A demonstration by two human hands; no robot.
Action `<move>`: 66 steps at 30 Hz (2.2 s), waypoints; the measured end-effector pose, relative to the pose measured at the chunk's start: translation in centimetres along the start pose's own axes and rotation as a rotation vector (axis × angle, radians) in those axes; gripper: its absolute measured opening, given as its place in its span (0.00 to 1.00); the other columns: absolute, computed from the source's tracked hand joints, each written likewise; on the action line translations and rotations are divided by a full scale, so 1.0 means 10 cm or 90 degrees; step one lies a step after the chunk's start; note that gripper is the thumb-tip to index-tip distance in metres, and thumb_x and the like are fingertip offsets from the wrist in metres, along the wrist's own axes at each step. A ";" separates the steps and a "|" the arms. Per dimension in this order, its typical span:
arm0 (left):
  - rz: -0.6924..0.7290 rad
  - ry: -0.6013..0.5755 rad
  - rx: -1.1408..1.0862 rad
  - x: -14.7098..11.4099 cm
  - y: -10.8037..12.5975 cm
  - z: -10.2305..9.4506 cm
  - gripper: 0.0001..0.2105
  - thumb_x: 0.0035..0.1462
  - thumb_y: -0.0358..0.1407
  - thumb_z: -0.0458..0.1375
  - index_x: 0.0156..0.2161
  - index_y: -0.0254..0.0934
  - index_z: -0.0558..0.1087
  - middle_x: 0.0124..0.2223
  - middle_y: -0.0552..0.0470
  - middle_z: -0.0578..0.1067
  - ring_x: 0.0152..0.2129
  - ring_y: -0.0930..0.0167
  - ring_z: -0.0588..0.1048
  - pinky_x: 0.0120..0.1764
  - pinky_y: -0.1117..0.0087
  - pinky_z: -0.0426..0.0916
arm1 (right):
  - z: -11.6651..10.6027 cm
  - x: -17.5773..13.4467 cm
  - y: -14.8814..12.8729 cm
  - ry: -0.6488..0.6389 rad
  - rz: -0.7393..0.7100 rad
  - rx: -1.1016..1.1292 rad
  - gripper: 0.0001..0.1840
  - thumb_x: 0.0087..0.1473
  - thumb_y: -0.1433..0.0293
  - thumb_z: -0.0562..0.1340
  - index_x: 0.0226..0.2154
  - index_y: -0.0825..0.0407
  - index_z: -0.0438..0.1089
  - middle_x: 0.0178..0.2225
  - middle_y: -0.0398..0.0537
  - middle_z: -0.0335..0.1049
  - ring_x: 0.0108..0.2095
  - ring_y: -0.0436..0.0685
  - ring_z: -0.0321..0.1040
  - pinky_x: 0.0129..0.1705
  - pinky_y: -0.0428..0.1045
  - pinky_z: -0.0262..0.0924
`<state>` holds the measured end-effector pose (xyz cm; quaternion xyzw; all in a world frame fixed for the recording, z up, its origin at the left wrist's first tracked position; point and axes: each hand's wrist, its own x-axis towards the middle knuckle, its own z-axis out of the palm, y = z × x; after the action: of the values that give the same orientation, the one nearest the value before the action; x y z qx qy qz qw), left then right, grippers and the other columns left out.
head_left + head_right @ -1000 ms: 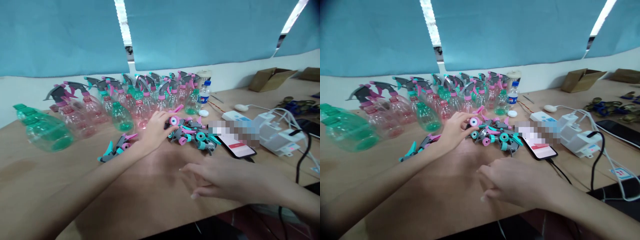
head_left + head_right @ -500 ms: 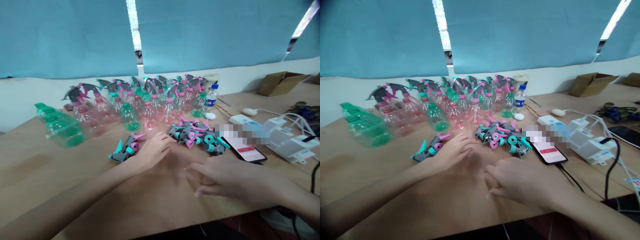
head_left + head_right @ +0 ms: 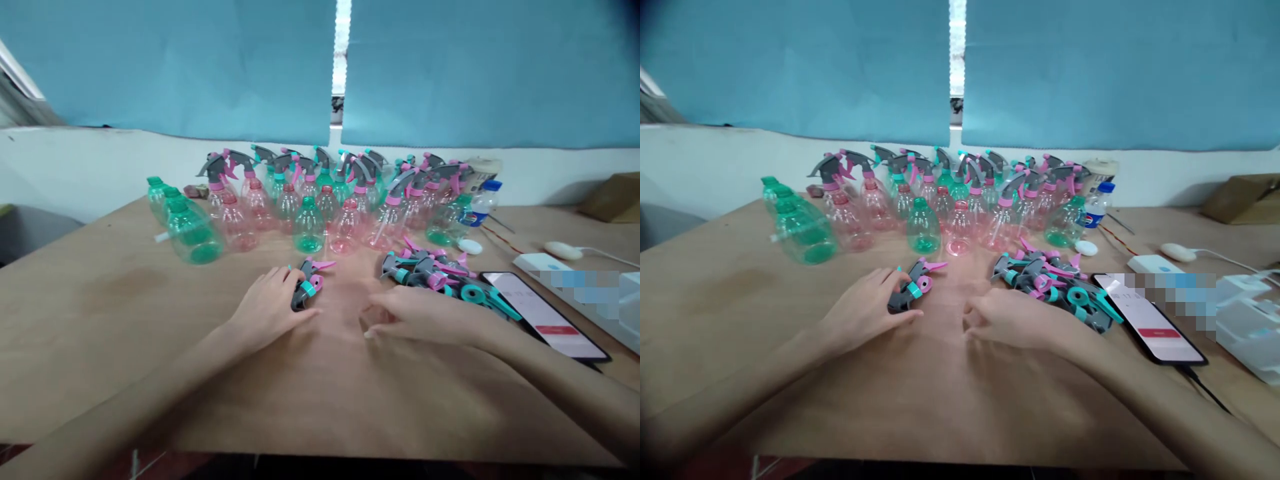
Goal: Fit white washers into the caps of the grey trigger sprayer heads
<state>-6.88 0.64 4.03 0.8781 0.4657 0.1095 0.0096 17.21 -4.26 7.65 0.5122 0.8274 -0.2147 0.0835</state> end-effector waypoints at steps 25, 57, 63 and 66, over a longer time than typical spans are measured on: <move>-0.001 -0.050 0.003 -0.19 0.14 -0.32 0.08 0.55 0.41 0.55 0.35 0.37 0.70 0.29 0.51 0.73 0.26 0.65 0.72 0.26 0.70 0.61 | 0.67 0.39 0.18 0.291 -0.108 0.117 0.11 0.60 0.64 0.54 0.40 0.52 0.66 0.27 0.43 0.68 0.26 0.52 0.64 0.29 0.46 0.55; 0.154 0.153 -0.253 0.12 0.27 0.53 0.08 0.56 0.31 0.58 0.43 0.37 0.69 0.41 0.49 0.66 0.40 0.66 0.68 0.44 0.62 0.68 | 0.92 0.30 0.19 0.432 -0.139 0.227 0.22 0.59 0.67 0.55 0.56 0.52 0.59 0.23 0.39 0.65 0.22 0.49 0.61 0.28 0.44 0.57; 0.193 0.148 -0.245 0.12 0.26 0.53 0.13 0.57 0.32 0.58 0.48 0.36 0.69 0.40 0.48 0.67 0.39 0.66 0.68 0.43 0.63 0.68 | 0.93 0.31 0.19 0.429 -0.150 0.220 0.22 0.58 0.67 0.55 0.55 0.52 0.59 0.21 0.38 0.64 0.21 0.48 0.61 0.27 0.45 0.55; 0.202 0.137 -0.252 0.12 0.26 0.52 0.13 0.58 0.33 0.57 0.49 0.36 0.68 0.40 0.48 0.67 0.39 0.66 0.68 0.42 0.63 0.68 | 0.92 0.30 0.19 0.418 -0.154 0.259 0.22 0.58 0.67 0.56 0.54 0.53 0.58 0.20 0.36 0.61 0.20 0.48 0.58 0.25 0.44 0.53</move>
<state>-3.07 0.58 -0.53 0.9045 0.2898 0.2914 0.1142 16.79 -5.14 -2.12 0.4584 0.8052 -0.2070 -0.3141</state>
